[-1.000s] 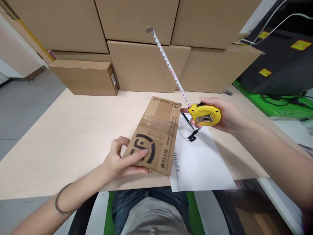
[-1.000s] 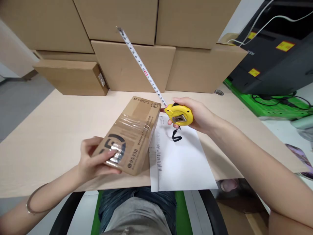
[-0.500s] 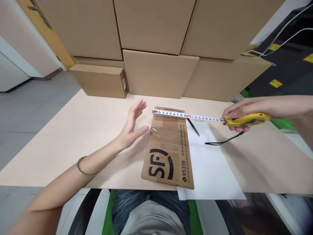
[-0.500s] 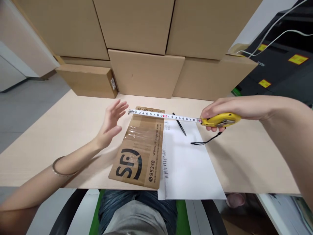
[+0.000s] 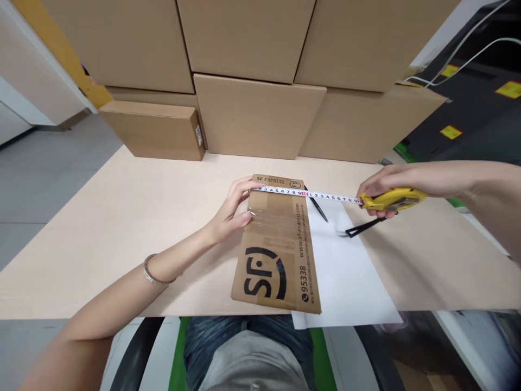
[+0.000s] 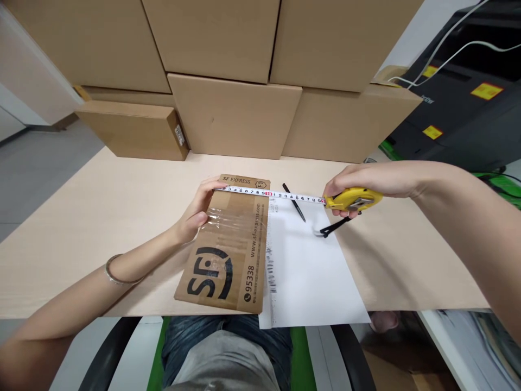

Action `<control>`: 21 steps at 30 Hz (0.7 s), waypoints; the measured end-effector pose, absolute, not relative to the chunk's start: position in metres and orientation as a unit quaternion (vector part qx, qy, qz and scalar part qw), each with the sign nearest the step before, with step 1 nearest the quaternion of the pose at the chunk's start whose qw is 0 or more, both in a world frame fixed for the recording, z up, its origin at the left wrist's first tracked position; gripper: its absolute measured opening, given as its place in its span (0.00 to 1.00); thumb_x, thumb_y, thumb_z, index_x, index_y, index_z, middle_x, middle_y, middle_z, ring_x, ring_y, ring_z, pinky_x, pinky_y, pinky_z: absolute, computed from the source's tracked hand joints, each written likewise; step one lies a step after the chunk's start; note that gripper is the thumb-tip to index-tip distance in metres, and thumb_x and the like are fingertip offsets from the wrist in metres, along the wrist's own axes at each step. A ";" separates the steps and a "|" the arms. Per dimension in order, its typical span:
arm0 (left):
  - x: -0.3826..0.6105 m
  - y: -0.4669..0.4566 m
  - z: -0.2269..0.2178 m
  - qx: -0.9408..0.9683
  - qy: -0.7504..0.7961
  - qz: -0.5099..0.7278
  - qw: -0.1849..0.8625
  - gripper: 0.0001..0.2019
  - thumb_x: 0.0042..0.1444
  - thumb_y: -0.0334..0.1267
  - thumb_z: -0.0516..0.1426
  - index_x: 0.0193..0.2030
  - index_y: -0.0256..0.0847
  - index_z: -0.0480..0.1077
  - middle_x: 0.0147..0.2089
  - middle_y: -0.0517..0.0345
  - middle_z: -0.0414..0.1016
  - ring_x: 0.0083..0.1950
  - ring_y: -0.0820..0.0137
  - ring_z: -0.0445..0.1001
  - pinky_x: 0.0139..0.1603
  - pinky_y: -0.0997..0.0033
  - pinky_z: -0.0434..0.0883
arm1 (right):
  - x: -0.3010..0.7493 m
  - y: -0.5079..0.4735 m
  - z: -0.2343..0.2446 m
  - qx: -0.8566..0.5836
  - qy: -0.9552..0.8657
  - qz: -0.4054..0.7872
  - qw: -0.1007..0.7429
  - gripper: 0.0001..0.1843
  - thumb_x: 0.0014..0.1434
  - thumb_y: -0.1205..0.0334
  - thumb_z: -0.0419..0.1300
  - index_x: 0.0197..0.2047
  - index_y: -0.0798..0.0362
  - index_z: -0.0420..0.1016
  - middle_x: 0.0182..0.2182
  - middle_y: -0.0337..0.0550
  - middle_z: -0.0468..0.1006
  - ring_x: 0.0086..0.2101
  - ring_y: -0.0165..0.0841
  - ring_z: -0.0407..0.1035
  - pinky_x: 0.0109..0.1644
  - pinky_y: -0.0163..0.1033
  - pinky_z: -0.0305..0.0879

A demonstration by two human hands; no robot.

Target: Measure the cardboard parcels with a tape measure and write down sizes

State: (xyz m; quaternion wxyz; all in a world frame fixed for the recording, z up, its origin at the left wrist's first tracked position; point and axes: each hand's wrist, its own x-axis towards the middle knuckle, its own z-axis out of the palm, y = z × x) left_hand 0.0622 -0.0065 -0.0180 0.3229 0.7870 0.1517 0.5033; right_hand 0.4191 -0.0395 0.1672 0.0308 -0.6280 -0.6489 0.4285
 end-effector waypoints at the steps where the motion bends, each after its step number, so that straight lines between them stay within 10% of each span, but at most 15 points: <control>1: 0.063 -0.006 -0.018 0.786 0.152 0.505 0.322 0.32 0.64 0.67 0.53 0.70 0.56 0.65 0.65 0.46 0.64 0.71 0.48 0.64 0.68 0.37 0.73 | 0.417 -0.041 0.168 -0.614 -0.640 0.462 0.001 0.20 0.64 0.52 0.55 0.25 0.50 0.80 0.25 0.45 0.78 0.26 0.32 0.71 0.33 0.37 0.68; 21: 0.058 -0.010 -0.007 0.794 0.151 0.478 0.345 0.32 0.65 0.67 0.52 0.70 0.56 0.67 0.62 0.47 0.64 0.69 0.50 0.63 0.69 0.42 0.71 | 0.418 -0.025 0.153 -0.555 -0.609 0.567 -0.003 0.21 0.60 0.50 0.55 0.32 0.56 0.82 0.26 0.45 0.81 0.25 0.30 0.72 0.31 0.35 0.69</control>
